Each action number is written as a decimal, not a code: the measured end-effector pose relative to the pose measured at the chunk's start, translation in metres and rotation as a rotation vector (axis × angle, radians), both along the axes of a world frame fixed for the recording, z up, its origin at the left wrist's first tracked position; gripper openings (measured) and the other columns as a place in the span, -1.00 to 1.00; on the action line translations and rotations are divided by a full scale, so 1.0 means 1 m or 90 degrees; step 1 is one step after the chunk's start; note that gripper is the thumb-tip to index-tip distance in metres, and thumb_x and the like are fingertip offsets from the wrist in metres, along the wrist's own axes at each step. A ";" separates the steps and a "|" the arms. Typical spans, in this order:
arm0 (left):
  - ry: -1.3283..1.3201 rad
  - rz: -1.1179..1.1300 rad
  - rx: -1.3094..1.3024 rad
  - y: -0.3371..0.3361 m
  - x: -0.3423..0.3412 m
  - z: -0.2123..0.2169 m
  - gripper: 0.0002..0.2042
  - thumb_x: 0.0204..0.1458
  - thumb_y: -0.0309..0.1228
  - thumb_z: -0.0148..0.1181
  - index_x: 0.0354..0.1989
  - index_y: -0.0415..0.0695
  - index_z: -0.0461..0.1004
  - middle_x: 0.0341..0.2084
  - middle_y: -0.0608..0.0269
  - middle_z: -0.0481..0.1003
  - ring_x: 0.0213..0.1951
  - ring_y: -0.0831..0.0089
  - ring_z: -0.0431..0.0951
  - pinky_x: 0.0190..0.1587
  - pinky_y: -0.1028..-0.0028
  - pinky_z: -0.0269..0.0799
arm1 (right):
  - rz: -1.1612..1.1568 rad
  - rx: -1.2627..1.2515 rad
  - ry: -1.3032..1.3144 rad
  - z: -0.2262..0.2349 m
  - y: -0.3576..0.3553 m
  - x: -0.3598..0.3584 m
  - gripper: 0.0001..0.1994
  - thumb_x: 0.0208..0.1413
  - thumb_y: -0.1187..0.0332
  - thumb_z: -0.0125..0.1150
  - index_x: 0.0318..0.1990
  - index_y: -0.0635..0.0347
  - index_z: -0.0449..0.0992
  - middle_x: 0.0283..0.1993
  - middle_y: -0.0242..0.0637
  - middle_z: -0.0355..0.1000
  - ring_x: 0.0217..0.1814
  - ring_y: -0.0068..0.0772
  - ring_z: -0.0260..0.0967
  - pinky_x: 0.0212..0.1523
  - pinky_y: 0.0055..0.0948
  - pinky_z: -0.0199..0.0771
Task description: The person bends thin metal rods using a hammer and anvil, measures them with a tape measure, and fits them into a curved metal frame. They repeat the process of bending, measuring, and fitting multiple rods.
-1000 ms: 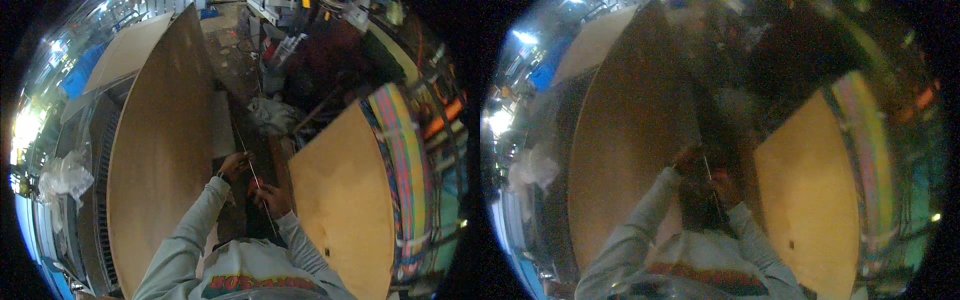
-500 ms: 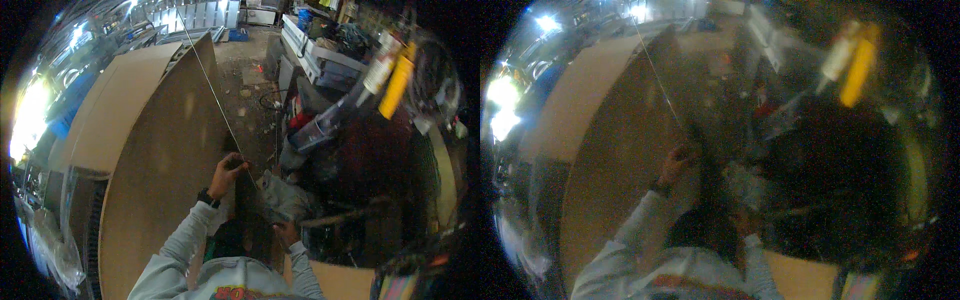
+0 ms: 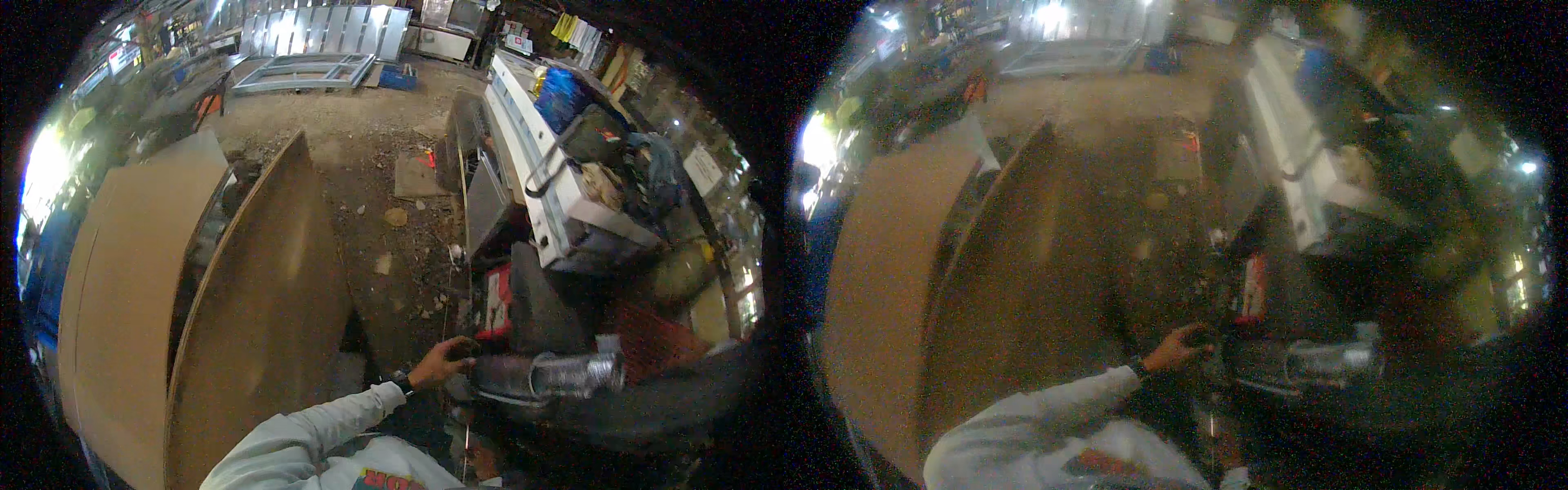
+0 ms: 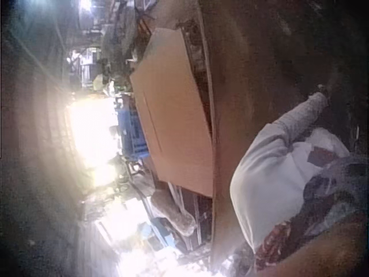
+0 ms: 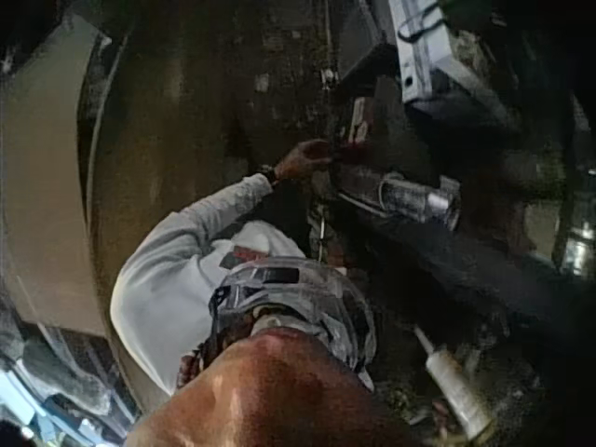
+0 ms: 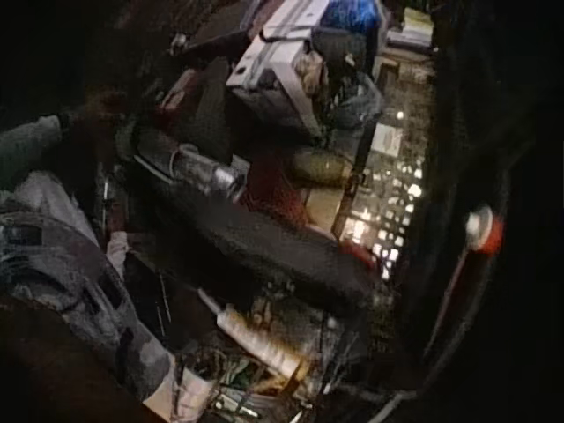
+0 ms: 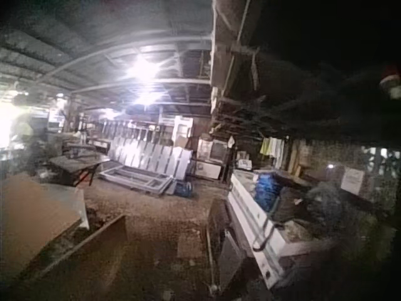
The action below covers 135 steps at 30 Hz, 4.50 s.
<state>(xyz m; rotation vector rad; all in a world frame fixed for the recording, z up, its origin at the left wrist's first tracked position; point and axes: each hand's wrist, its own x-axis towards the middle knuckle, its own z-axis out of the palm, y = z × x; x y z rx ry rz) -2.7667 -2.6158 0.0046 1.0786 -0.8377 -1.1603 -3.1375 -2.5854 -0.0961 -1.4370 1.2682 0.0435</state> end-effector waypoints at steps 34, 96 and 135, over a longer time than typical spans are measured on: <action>-0.316 0.105 0.061 -0.660 1.329 -0.053 -0.57 0.24 -0.07 0.22 -0.05 -0.26 0.63 -0.22 -0.08 0.66 -0.15 -0.01 0.66 -0.06 0.17 0.52 | 0.338 -0.238 0.132 -0.046 -0.930 1.492 -0.58 0.26 0.06 0.30 -0.03 0.29 0.66 -0.15 -0.11 0.64 -0.17 -0.20 0.56 -0.12 -0.22 0.54; 0.162 0.915 0.341 0.109 3.434 -0.056 -0.52 0.27 0.07 0.22 -0.07 -0.16 0.69 -0.42 0.44 0.50 -0.33 0.57 0.41 -0.25 0.45 0.35 | 1.752 -0.409 -0.835 0.125 -0.053 4.084 -0.63 0.13 -0.09 0.27 -0.37 0.01 0.70 -0.41 -0.25 0.53 -0.29 -0.09 0.58 -0.32 -0.07 0.56; -0.007 2.325 0.119 1.321 3.821 -0.091 -0.47 0.40 0.06 0.01 -0.58 0.02 0.17 -0.69 0.51 0.10 -0.63 0.65 0.03 -0.56 0.48 -0.11 | 2.171 -0.225 -1.156 0.068 1.402 4.564 -0.69 0.21 0.09 0.15 -0.04 -0.04 0.66 0.01 -0.19 0.56 0.09 -0.03 0.50 0.13 -0.08 0.52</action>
